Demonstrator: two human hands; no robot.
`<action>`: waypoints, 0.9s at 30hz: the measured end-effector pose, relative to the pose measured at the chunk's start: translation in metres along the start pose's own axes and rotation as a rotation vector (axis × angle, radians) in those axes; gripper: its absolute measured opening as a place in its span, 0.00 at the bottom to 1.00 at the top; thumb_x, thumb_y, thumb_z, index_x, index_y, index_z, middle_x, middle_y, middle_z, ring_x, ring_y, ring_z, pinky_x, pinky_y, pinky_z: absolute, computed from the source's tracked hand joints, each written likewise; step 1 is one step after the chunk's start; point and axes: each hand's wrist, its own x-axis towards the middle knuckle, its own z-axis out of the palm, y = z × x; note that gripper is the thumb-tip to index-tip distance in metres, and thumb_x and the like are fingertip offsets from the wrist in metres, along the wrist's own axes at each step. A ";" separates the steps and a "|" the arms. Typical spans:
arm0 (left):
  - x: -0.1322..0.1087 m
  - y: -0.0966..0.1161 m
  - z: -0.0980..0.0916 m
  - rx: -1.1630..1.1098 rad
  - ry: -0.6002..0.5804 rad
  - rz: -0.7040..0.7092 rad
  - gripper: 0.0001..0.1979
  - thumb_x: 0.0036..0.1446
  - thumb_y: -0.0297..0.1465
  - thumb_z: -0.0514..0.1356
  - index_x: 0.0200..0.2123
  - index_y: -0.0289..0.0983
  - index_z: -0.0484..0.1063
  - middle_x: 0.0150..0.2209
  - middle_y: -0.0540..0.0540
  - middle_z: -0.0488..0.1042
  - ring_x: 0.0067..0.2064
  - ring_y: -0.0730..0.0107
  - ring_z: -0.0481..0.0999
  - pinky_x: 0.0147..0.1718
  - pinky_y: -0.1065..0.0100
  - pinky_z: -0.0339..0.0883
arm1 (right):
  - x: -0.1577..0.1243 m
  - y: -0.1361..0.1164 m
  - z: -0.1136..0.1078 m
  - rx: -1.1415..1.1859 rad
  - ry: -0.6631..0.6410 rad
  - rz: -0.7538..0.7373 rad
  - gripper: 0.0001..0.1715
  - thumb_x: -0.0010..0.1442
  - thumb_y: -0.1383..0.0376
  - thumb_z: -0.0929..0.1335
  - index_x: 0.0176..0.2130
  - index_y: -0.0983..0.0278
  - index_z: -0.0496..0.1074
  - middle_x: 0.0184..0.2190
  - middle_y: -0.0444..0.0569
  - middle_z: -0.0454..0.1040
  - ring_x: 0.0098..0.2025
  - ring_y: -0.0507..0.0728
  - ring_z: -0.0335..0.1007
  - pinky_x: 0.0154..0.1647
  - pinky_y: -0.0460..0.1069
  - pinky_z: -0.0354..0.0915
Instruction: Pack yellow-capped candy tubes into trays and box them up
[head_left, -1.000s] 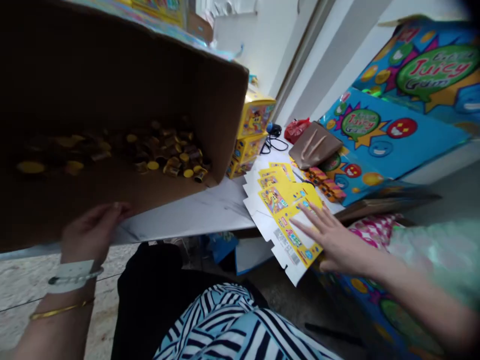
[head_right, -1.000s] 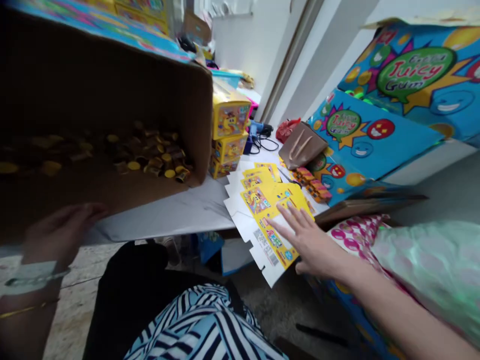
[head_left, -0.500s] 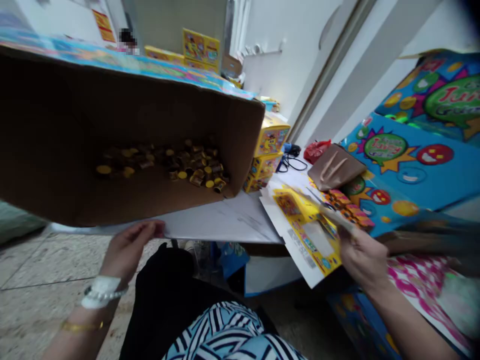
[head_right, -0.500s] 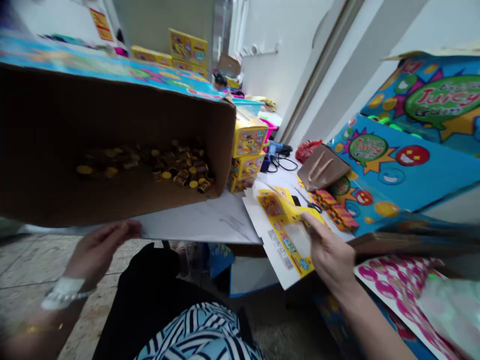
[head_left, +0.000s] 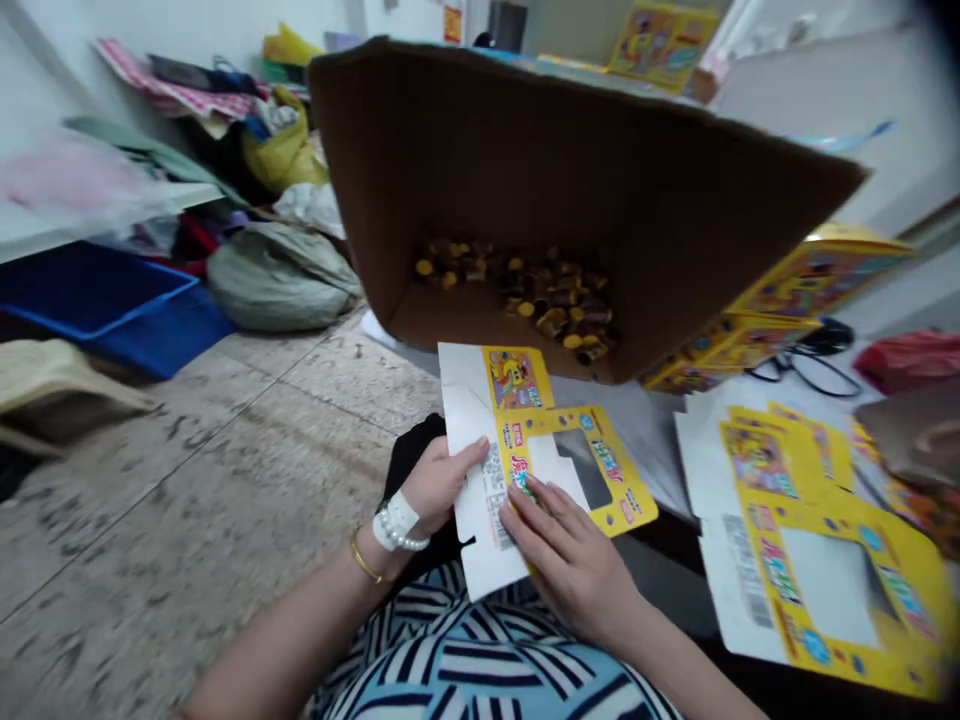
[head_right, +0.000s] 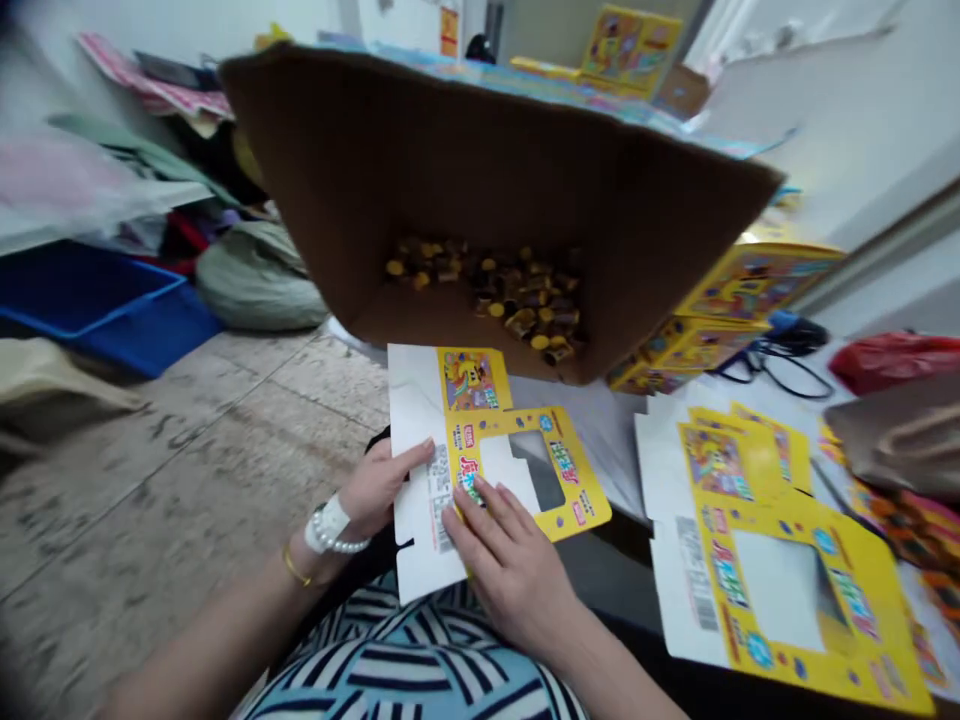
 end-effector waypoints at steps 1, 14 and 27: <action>-0.005 -0.001 -0.011 0.005 0.050 0.007 0.23 0.45 0.42 0.73 0.40 0.31 0.79 0.38 0.39 0.83 0.38 0.54 0.82 0.41 0.58 0.76 | 0.004 0.001 0.004 0.098 -0.050 -0.001 0.42 0.65 0.58 0.66 0.72 0.61 0.48 0.69 0.56 0.57 0.71 0.70 0.48 0.64 0.71 0.60; -0.076 0.004 -0.079 -0.138 0.150 0.087 0.29 0.48 0.53 0.67 0.41 0.33 0.79 0.37 0.39 0.83 0.49 0.45 0.80 0.50 0.52 0.73 | 0.127 0.026 0.025 0.273 0.442 0.328 0.33 0.58 0.50 0.71 0.58 0.60 0.63 0.48 0.57 0.72 0.49 0.66 0.71 0.55 0.67 0.67; -0.107 0.032 -0.217 -0.264 0.339 0.086 0.17 0.44 0.35 0.66 0.37 0.33 0.80 0.35 0.40 0.83 0.38 0.55 0.83 0.40 0.59 0.75 | 0.207 -0.021 0.100 0.839 -0.001 0.304 0.35 0.57 0.55 0.73 0.59 0.60 0.62 0.41 0.52 0.80 0.35 0.60 0.79 0.32 0.53 0.76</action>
